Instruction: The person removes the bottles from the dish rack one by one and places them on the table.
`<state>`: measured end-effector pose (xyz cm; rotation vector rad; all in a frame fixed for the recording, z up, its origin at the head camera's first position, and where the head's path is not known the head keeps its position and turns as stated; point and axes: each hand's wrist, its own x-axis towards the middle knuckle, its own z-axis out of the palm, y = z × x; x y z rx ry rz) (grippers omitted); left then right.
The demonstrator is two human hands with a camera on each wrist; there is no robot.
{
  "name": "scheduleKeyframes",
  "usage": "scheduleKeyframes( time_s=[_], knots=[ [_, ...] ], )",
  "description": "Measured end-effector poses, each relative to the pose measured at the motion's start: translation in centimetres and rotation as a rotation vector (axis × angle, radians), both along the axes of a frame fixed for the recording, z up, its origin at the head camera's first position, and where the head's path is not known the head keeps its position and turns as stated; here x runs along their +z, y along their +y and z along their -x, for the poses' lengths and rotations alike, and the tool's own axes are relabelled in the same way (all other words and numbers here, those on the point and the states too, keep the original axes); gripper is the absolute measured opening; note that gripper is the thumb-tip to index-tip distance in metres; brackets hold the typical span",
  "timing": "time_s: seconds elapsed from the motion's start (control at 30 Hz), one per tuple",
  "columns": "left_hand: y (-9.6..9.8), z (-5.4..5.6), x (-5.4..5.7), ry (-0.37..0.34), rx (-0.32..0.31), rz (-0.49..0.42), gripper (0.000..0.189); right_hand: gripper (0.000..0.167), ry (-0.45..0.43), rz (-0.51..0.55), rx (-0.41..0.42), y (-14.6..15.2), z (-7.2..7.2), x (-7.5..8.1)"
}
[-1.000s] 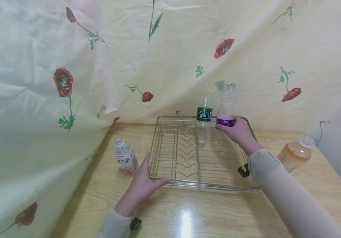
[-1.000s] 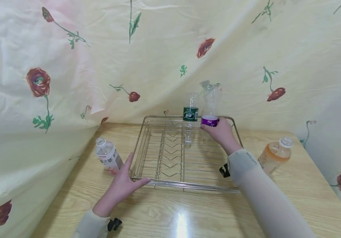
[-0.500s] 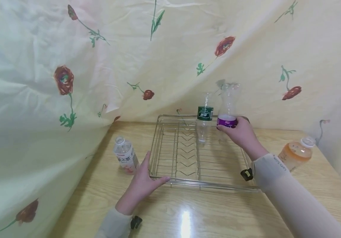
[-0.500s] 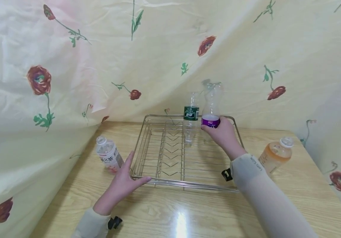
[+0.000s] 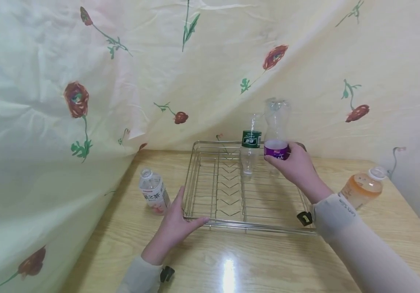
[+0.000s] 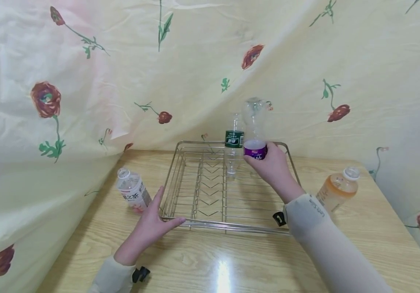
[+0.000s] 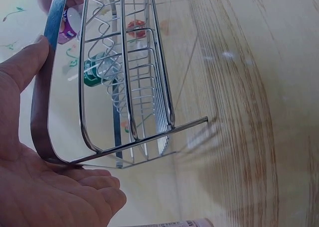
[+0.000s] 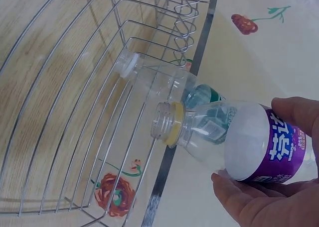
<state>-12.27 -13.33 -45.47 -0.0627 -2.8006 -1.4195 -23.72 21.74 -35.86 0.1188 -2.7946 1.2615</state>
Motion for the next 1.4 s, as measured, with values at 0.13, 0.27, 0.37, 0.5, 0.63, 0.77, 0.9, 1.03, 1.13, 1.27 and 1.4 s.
scheduleKeyframes(
  time_s=[0.13, 0.27, 0.37, 0.5, 0.63, 0.77, 0.9, 1.03, 1.13, 1.27, 1.4],
  knots=[
    [0.0, 0.0, 0.0, 0.015, -0.017, -0.006, 0.126, 0.084, 0.033, 0.008, 0.008, 0.1, -0.3, -0.1],
    [0.0, -0.1, -0.1, 0.023, -0.027, -0.016, 0.123, 0.084, 0.059, 0.012, 0.019, 0.2, -0.7, -0.2],
    [0.0, -0.1, -0.1, 0.020, -0.026, -0.010, 0.124, 0.083, 0.065, 0.016, 0.024, 0.1, -0.9, 0.0],
    [0.1, -0.1, 0.0, 0.014, -0.023, -0.006, 0.126, 0.082, 0.066, 0.013, 0.022, -0.1, -1.2, 0.5],
    [0.1, -0.1, 0.1, 0.013, -0.019, 0.000, 0.125, 0.085, 0.066, 0.006, 0.022, -0.1, -1.3, 0.9],
    [0.0, 0.0, 0.0, 0.015, -0.021, 0.002, 0.125, 0.085, 0.080, -0.004, 0.026, 0.0, -1.4, 1.1],
    [0.0, 0.0, 0.0, 0.010, -0.018, -0.006, 0.124, 0.084, 0.099, -0.020, 0.027, 0.0, -1.5, 1.3],
    [-0.1, 0.0, 0.0, 0.006, -0.015, -0.012, 0.125, 0.083, 0.110, -0.036, 0.036, -0.2, -1.8, 1.7],
    [0.0, -0.1, 0.0, 0.008, -0.015, -0.009, 0.126, 0.081, 0.108, -0.046, 0.040, -0.3, -2.1, 1.9],
    [0.0, -0.1, 0.0, 0.010, -0.019, -0.010, 0.126, 0.079, 0.103, -0.053, 0.043, -0.3, -2.5, 2.1],
    [0.0, -0.1, 0.0, 0.012, -0.023, -0.011, 0.127, 0.078, 0.113, -0.047, 0.048, -0.3, -2.9, 2.2]
  ],
)
